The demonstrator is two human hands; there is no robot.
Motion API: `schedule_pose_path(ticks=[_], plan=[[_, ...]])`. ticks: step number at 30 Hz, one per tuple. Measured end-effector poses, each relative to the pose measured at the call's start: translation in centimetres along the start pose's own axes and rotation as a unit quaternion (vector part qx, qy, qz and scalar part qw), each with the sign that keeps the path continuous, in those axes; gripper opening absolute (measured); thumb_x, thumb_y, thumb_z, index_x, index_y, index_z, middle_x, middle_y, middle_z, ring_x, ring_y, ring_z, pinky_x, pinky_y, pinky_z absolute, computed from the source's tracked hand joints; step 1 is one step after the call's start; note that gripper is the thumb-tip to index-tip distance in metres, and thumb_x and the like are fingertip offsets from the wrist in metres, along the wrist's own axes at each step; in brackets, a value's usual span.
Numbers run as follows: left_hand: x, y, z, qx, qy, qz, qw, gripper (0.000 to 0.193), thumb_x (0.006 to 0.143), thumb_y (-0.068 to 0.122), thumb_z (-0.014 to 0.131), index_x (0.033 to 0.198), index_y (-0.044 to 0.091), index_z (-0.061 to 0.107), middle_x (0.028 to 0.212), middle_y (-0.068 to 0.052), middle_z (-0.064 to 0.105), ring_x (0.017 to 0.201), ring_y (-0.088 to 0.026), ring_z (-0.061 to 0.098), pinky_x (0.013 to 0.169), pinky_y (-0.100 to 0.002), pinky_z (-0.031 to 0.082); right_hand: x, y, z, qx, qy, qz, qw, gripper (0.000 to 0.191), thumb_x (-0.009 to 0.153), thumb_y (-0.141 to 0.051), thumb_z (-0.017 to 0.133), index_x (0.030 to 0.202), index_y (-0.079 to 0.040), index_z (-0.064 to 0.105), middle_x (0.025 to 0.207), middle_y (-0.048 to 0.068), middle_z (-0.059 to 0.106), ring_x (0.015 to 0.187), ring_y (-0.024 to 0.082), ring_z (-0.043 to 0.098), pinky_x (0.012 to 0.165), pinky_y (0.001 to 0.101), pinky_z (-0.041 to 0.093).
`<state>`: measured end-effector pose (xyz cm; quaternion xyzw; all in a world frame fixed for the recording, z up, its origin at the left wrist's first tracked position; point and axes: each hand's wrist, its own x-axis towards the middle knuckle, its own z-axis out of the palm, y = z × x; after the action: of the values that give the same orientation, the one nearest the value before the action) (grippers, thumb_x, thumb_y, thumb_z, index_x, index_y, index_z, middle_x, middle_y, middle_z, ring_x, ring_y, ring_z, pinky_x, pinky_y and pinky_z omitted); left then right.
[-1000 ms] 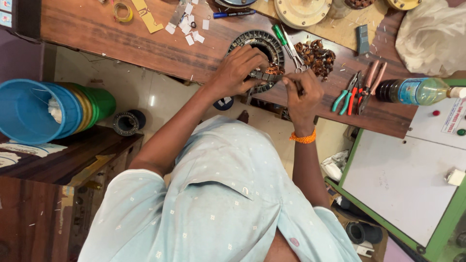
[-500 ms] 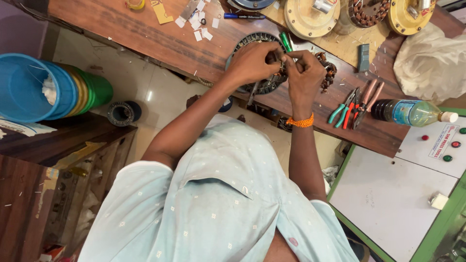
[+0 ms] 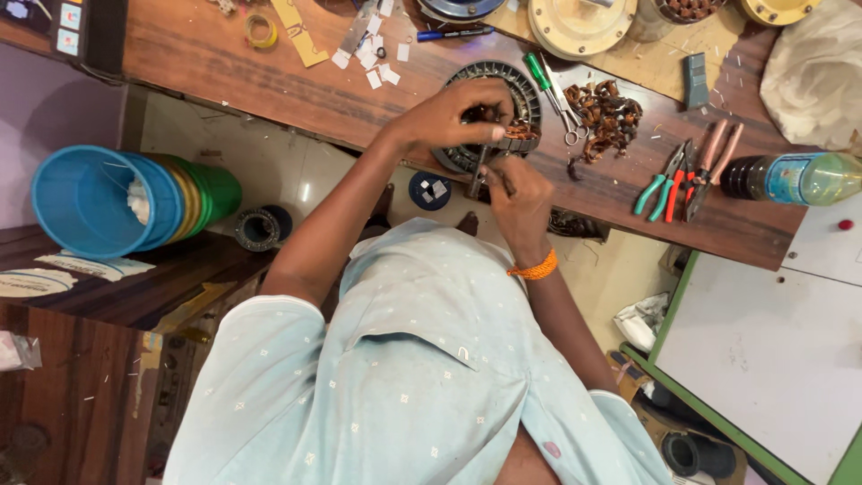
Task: The person sits at a workbench and inserts copper wire coils into the slots of a circular motor armature held in a fixture, pressing each coil down by hand and working around the armature piece by piece. Pliers, a screwdriver, and scissors lie on the bench alongside a pile of prepared copper wire coils.
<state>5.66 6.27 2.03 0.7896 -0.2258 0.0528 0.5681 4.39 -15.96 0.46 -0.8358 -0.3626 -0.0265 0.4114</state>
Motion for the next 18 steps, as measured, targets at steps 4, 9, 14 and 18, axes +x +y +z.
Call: schedule_pose_path(ticks=[4,9,14,18], plan=[[-1.8,1.4,2.6,0.19,0.041,-0.049,0.98,0.038,0.083,0.033,0.081,0.103,0.008,0.06,0.104,-0.01,0.059,0.103,-0.03,0.056,0.086,-0.046,0.044,-1.1,2.0,0.4,0.017,0.017,0.024,0.999,0.006,0.093,-0.002,0.079,0.093,-0.001,0.073,0.075,0.007,0.066,0.06,0.014,0.055,0.053,0.0324,0.04],[-3.0,0.8,5.0,0.284,0.149,0.025,0.947,0.048,0.079,0.026,0.089,0.114,0.009,0.06,0.116,-0.008,0.059,0.109,-0.03,0.056,0.089,-0.044,0.043,-1.2,2.7,-3.8,0.023,0.043,0.027,0.998,0.009,0.09,0.0,0.079,0.098,-0.002,0.076,0.081,0.008,0.067,0.066,0.015,0.056,0.058,0.031,0.042],[-3.5,-0.6,5.5,0.27,0.153,0.032,0.95,0.047,0.081,0.022,0.09,0.114,0.01,0.061,0.115,-0.005,0.06,0.109,-0.027,0.057,0.089,-0.043,0.044,1.2,1.7,-5.4,0.011,0.038,0.03,0.999,0.007,0.093,0.002,0.078,0.099,0.0,0.074,0.082,0.008,0.062,0.066,0.015,0.052,0.059,0.0311,0.038],[-3.4,-0.1,5.5,0.283,0.163,0.035,0.945,0.047,0.079,0.022,0.089,0.115,0.01,0.062,0.113,-0.005,0.061,0.106,-0.028,0.057,0.088,-0.043,0.044,3.8,1.5,-4.9,0.032,0.043,0.018,0.998,0.007,0.094,0.0,0.08,0.098,0.0,0.074,0.083,0.007,0.061,0.068,0.014,0.051,0.061,0.0304,0.039]])
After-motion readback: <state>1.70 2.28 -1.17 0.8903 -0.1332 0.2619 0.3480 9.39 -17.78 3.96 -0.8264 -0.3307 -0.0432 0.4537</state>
